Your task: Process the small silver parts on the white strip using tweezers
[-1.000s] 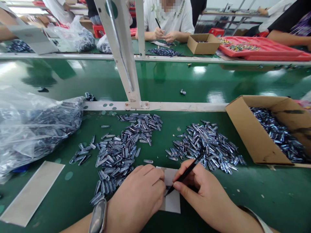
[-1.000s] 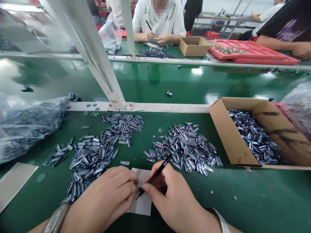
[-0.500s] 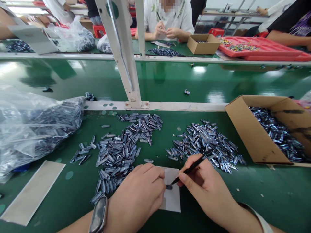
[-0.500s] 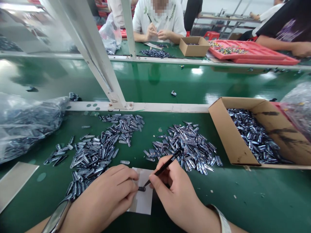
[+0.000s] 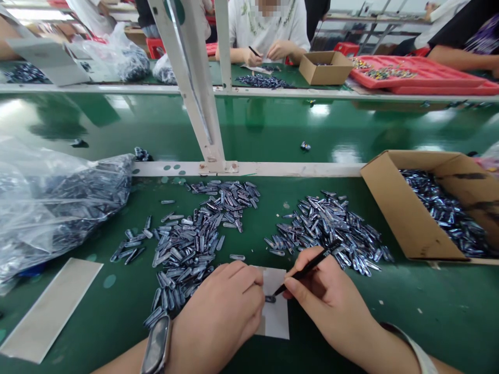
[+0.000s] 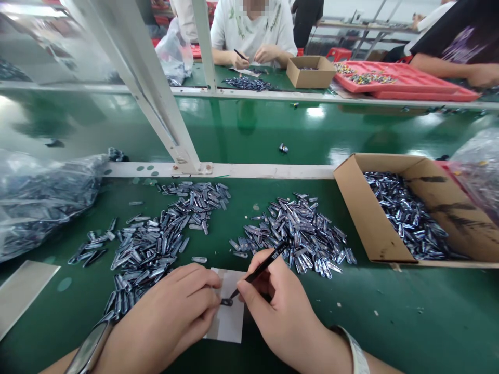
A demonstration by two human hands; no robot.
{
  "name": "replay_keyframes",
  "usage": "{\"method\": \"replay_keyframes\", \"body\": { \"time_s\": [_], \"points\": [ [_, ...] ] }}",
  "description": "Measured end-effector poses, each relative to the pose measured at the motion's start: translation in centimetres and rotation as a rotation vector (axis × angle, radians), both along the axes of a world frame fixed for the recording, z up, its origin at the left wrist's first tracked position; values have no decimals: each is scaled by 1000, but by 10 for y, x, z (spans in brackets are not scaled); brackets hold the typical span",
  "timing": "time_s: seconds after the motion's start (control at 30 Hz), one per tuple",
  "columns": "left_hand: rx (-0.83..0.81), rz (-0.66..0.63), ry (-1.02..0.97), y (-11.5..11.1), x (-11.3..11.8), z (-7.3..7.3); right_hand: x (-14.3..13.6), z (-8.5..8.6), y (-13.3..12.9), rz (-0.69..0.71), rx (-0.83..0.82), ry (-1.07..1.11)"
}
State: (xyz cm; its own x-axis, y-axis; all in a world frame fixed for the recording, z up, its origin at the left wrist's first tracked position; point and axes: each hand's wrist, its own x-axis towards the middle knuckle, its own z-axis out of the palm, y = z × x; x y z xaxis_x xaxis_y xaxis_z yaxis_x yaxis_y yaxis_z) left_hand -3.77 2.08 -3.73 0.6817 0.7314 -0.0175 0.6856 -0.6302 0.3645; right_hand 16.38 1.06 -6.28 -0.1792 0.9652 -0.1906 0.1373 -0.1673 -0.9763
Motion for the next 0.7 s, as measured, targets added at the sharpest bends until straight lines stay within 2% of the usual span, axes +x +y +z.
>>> {"method": "replay_keyframes", "body": {
  "time_s": [0.33, 0.7],
  "points": [
    [17, -3, -28, 1, -1, -3, 0, -1, 0, -1, 10, 31],
    [15, 13, -18, 0, 0, 1, -1, -2, -1, 6, 8, 26]
  ]
}}
